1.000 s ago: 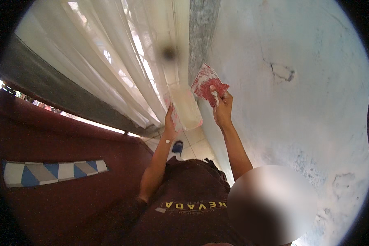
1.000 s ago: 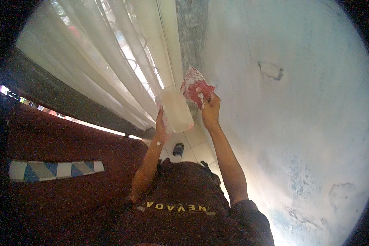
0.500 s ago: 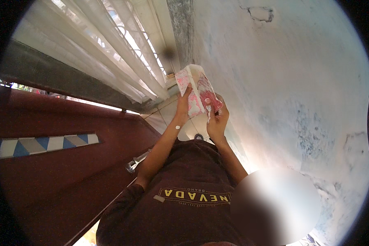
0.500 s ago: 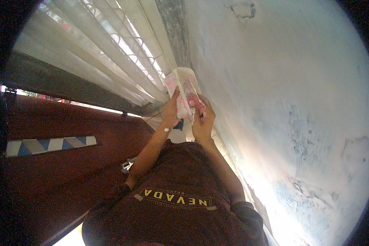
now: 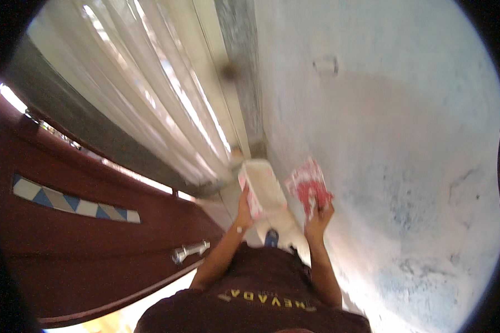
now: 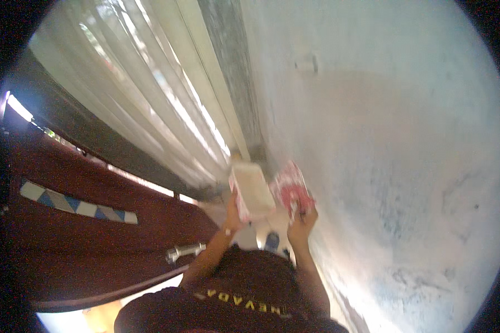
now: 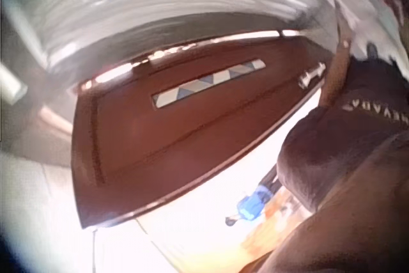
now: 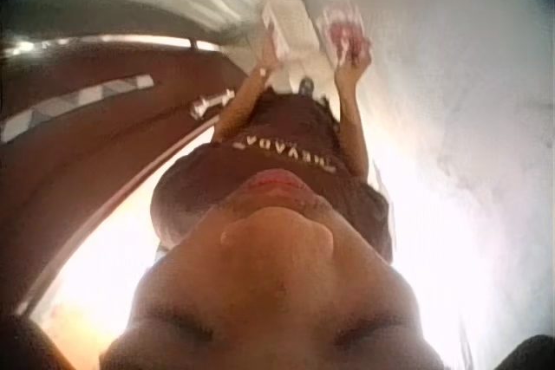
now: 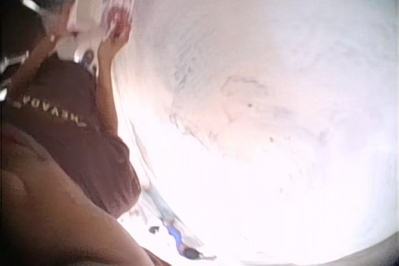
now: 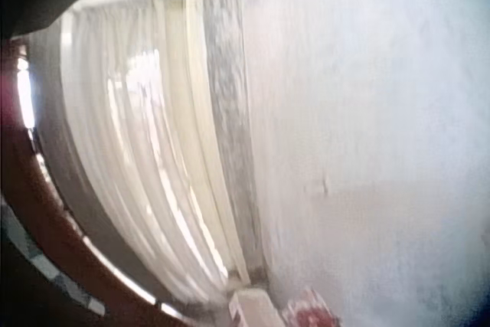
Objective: The person applies a mixture of white and pink paste to a wall using a spatula. They scoop the paste from a white container and spread it across the wall surface next to a window.
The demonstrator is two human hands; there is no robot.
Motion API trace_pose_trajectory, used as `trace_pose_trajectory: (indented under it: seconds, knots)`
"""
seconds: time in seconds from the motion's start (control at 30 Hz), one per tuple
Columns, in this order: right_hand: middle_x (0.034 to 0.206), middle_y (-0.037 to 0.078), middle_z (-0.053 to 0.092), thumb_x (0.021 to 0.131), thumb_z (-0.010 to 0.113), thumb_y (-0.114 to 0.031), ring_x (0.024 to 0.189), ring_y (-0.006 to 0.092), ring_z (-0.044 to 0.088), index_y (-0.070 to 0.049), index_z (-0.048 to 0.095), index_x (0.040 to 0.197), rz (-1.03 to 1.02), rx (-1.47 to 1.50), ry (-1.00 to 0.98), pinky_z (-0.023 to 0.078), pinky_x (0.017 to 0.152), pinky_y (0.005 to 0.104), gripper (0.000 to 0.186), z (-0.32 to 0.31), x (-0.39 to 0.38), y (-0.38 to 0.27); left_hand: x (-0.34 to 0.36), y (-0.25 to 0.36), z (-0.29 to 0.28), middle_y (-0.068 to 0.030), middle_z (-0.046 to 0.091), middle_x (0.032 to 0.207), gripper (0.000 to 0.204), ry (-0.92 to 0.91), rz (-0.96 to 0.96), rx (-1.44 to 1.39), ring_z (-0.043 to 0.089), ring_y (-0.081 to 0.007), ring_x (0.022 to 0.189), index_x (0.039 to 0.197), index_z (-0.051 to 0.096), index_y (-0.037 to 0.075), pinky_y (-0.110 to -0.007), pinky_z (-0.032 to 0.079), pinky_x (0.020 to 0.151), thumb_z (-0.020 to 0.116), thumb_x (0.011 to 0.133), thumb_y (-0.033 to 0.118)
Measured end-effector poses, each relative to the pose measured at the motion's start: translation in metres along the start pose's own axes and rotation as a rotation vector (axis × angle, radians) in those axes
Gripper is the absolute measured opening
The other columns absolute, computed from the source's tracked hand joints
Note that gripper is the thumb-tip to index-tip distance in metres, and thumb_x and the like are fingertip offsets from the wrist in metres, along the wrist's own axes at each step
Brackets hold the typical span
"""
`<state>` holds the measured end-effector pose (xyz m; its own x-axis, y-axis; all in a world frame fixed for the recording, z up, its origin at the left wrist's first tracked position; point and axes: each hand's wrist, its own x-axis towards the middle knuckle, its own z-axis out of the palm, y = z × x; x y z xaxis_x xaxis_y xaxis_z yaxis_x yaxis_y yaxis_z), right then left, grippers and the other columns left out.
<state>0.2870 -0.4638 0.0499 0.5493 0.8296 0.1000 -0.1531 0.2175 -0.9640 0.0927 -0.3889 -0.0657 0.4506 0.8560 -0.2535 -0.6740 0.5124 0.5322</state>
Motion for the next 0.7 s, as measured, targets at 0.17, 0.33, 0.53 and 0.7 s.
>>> trace_pose_trajectory:
  seconds: [0.17, 0.33, 0.53, 0.7]
  knots:
    - [0.092, -0.003, 0.063, 0.105, 0.058, -0.009, 0.075, 0.0044, 0.052, -0.004, 0.065, 0.11, -0.057, -0.042, 0.086, 0.041, 0.062, 0.0238, 0.01, -0.015, 0.009, 0.047, 0.01, 0.021, 0.015, -0.0127, 0.051, 0.153, 0.074, -0.041, -0.023, -0.142, 0.052, -0.0351, 0.138, 0.157, 0.039, 0.014, -0.057, 0.043, 0.114, 0.043, 0.103, 0.063]
    - [0.089, -0.002, 0.064, 0.106, 0.059, -0.012, 0.072, 0.005, 0.052, -0.002, 0.064, 0.107, 0.018, -0.098, -0.054, 0.042, 0.062, 0.0243, 0.012, 0.023, 0.028, -0.001, 0.045, 0.042, 0.008, -0.0125, 0.053, 0.151, 0.071, 0.064, -0.009, -0.15, 0.054, -0.033, 0.135, 0.155, 0.041, 0.012, -0.053, 0.045, 0.114, 0.046, 0.103, 0.06]
    - [0.091, 0.013, 0.068, 0.104, 0.059, -0.011, 0.078, 0.0227, 0.063, 0.002, 0.065, 0.11, -0.492, -0.388, -0.141, 0.049, 0.072, 0.0359, 0.015, 0.073, 0.105, -0.052, 0.086, 0.088, 0.035, -0.0118, 0.054, 0.15, 0.067, 0.091, 0.116, -0.045, 0.055, -0.031, 0.134, 0.154, 0.042, 0.012, -0.051, 0.045, 0.114, 0.049, 0.104, 0.057]
    - [0.09, 0.016, 0.066, 0.101, 0.059, -0.007, 0.077, 0.0294, 0.063, 0.002, 0.066, 0.111, -0.904, -0.497, -0.248, 0.048, 0.07, 0.0386, 0.015, 0.159, 0.212, -0.149, 0.107, 0.133, 0.021, -0.0109, 0.054, 0.149, 0.064, -0.153, 0.161, -0.181, 0.055, -0.0303, 0.135, 0.154, 0.043, 0.013, -0.051, 0.045, 0.114, 0.047, 0.106, 0.055]
